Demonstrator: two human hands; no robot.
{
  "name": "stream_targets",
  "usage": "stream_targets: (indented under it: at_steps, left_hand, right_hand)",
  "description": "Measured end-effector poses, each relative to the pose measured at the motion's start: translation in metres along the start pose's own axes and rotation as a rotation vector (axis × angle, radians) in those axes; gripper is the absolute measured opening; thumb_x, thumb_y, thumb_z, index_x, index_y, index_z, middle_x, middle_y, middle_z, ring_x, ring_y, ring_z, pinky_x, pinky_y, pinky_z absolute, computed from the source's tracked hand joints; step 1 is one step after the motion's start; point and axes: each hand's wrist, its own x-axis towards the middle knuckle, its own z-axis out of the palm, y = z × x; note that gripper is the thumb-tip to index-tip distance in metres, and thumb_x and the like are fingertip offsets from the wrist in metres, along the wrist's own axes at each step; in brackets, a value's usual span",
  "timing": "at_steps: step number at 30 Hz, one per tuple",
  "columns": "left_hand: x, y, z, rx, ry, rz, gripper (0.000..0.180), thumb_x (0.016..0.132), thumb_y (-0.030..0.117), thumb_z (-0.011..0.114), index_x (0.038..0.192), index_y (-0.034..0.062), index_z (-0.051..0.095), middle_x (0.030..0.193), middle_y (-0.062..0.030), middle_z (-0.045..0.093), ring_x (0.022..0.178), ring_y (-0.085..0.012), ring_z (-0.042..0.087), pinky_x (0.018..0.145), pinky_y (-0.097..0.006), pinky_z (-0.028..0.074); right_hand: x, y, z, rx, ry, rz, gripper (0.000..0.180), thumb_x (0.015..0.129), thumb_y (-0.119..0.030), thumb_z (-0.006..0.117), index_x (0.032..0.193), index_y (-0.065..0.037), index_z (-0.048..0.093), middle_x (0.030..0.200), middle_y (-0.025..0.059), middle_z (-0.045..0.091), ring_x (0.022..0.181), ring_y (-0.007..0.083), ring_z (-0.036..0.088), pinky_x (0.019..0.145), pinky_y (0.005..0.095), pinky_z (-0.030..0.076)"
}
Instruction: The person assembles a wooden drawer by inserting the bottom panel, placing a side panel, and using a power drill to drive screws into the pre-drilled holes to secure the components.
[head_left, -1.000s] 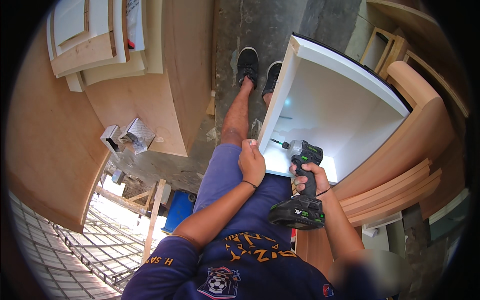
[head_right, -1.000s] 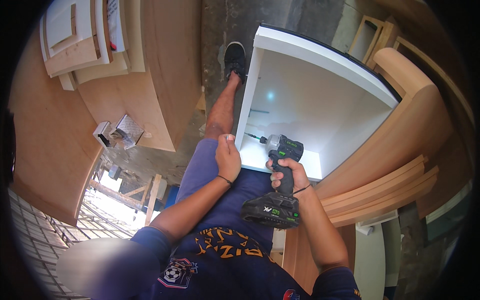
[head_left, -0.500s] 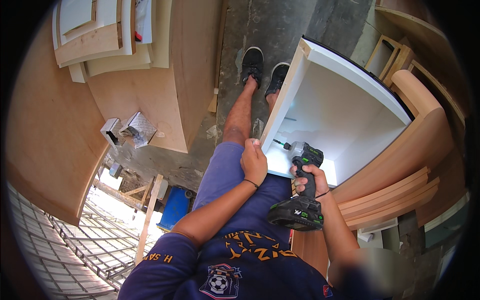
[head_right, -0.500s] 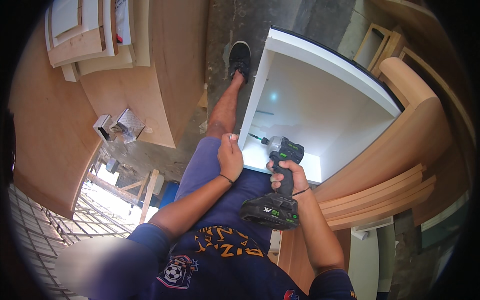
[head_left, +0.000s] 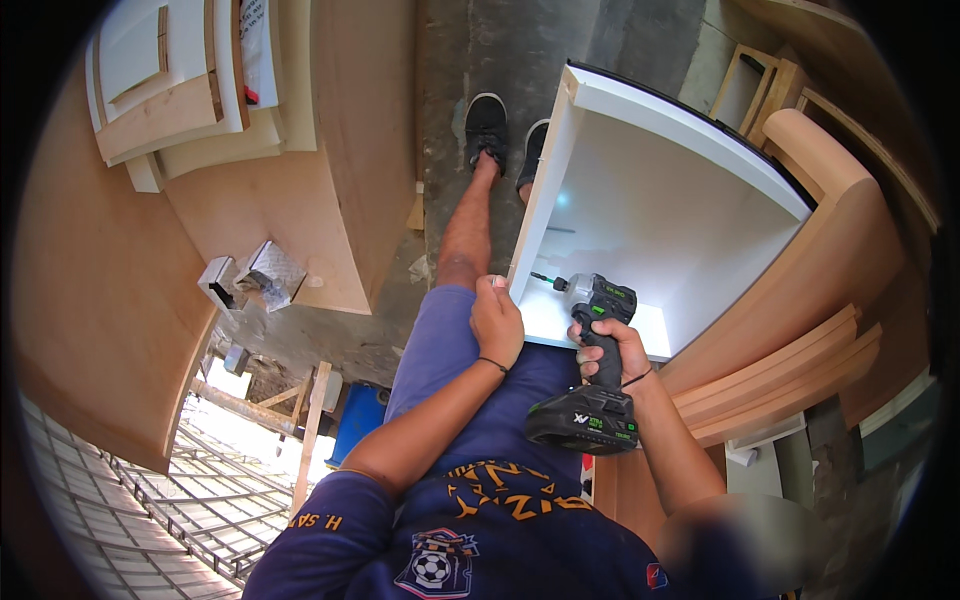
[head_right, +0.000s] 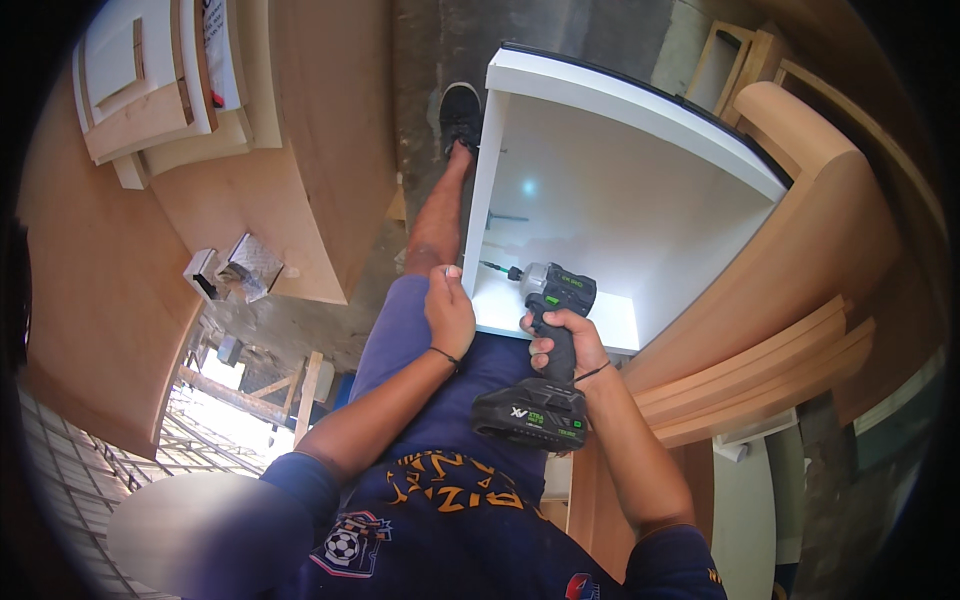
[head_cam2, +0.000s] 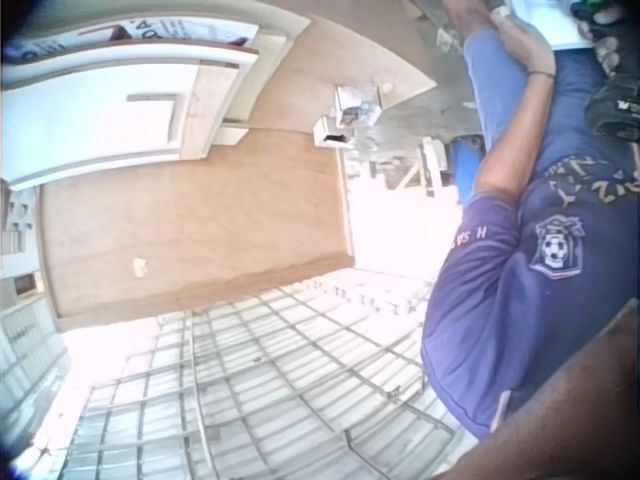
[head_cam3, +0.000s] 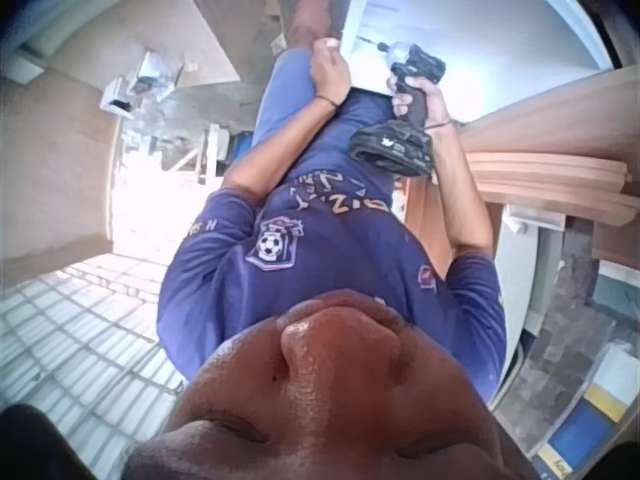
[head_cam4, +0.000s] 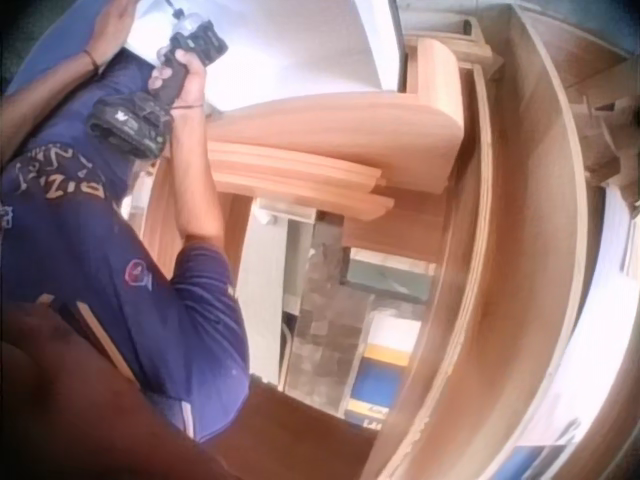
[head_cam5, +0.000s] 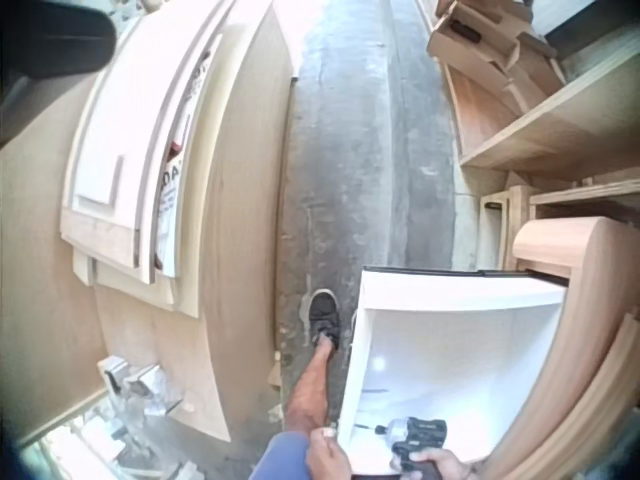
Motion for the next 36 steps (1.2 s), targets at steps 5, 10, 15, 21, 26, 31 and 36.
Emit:
stream_targets:
  at_steps: [5,10,15,21,26,31,36]
  left_hand:
    - [-0.001,0.005,-0.002,-0.029,-0.006,-0.01,0.023,0.094,0.022,0.037,0.093,0.0036,0.051,0.078,-0.019,0.058,0.074,-0.0372,0.057,0.067,-0.043,0.043]
    - [-0.001,0.003,-0.002,-0.034,-0.007,-0.008,0.023,0.093,0.022,0.038,0.092,0.0034,0.051,0.078,-0.0187,0.059,0.074,-0.0363,0.058,0.067,-0.043,0.043]
    - [0.0,0.004,-0.004,-0.041,-0.021,-0.002,0.022,0.093,0.022,0.038,0.093,0.0039,0.05,0.079,-0.0182,0.061,0.075,-0.0382,0.059,0.066,-0.045,0.043]
    - [0.003,-0.005,-0.006,-0.161,-0.083,-0.01,0.024,0.092,0.023,0.041,0.092,0.0027,0.053,0.077,-0.0153,0.059,0.074,-0.0304,0.058,0.067,-0.039,0.044]
    - [0.015,-0.023,-0.008,-0.391,-0.322,-0.091,0.027,0.092,0.024,0.044,0.094,0.0006,0.057,0.073,-0.0026,0.054,0.07,-0.0106,0.05,0.065,-0.025,0.04]
    - [0.018,-0.019,-0.024,-0.421,-0.495,-0.15,0.03,0.093,0.021,0.044,0.109,-0.0001,0.057,0.072,0.0013,0.053,0.057,-0.0046,0.042,0.052,-0.02,0.035]
    - [0.017,-0.02,-0.028,-0.494,-0.562,-0.149,0.029,0.094,0.017,0.041,0.114,0.003,0.056,0.074,0.001,0.054,0.051,-0.0029,0.038,0.047,-0.019,0.032]
  right_hand:
    - [-0.001,-0.002,0.001,0.011,0.013,0.02,0.024,0.079,-0.013,0.054,0.1,-0.001,0.047,0.093,0.0036,0.055,0.056,0.0079,0.05,0.051,0.0249,0.048]
    - [-0.001,0.002,0.0,0.015,0.0,-0.007,0.028,0.079,-0.01,0.053,0.105,-0.003,0.045,0.093,0.0069,0.056,0.057,0.0084,0.051,0.05,0.0257,0.047]
    - [-0.002,0.001,0.004,-0.027,0.028,-0.032,0.028,0.08,-0.012,0.054,0.103,-0.001,0.045,0.094,0.0066,0.055,0.056,0.0084,0.05,0.05,0.0252,0.047]
    - [-0.004,0.0,0.006,-0.04,0.031,-0.041,0.028,0.08,-0.011,0.053,0.105,-0.001,0.046,0.095,0.0103,0.058,0.057,0.0103,0.051,0.051,0.0277,0.048]
    - [-0.011,-0.002,-0.001,-0.118,0.061,-0.103,0.03,0.08,-0.012,0.053,0.107,-0.001,0.047,0.099,0.0134,0.058,0.057,0.0121,0.053,0.051,0.0295,0.049]
    - [-0.018,0.0,-0.006,-0.137,0.111,-0.169,0.031,0.08,-0.013,0.055,0.107,-0.001,0.047,0.099,0.0136,0.059,0.056,0.0112,0.053,0.048,0.0284,0.048]
    - [-0.022,0.001,-0.007,-0.201,0.179,-0.215,0.032,0.08,-0.014,0.055,0.107,-0.001,0.047,0.099,0.0142,0.059,0.056,0.0105,0.054,0.046,0.0273,0.048]
